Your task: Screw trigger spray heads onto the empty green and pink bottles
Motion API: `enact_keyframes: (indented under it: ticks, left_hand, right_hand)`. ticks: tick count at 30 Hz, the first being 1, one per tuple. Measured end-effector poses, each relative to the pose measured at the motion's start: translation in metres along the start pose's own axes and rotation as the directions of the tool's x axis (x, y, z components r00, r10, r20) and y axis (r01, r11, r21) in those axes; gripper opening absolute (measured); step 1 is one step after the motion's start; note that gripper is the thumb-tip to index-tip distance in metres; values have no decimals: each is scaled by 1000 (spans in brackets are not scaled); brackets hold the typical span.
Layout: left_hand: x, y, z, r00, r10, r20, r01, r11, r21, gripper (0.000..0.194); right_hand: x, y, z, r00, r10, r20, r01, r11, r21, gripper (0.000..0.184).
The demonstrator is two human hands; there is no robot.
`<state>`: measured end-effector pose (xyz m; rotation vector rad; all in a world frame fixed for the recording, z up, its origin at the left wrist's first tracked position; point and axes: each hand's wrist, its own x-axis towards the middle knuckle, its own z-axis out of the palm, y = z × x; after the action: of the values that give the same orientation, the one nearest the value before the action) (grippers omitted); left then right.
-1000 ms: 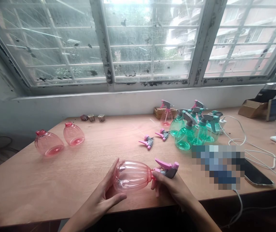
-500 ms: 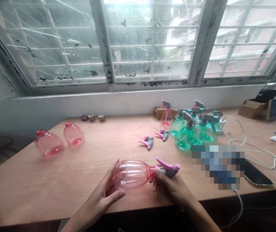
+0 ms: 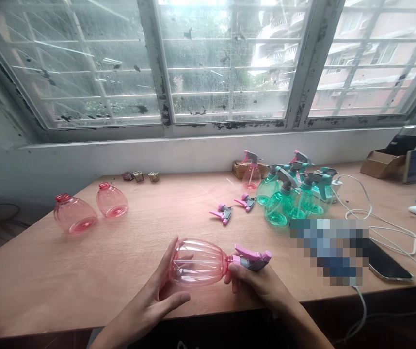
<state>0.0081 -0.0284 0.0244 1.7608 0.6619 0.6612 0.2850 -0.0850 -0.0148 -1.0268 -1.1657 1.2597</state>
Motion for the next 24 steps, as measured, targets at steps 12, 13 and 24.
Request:
enact_keyframes:
  ticks: [12, 13, 24]
  left_hand:
    - [7, 3, 0, 998, -55, -33, 51, 994, -98, 80]
    - [7, 3, 0, 998, -43, -35, 39, 994, -104, 81]
    - [2, 4, -2, 997, -71, -37, 66, 991, -113, 75]
  right_hand:
    - [0, -3, 1, 1000, -12, -6, 12, 1000, -7, 33]
    - [1, -4, 1, 1000, -23, -7, 23, 1000, -2, 33]
    - [-2, -5, 2, 999, 35, 0, -35, 997, -62, 32]
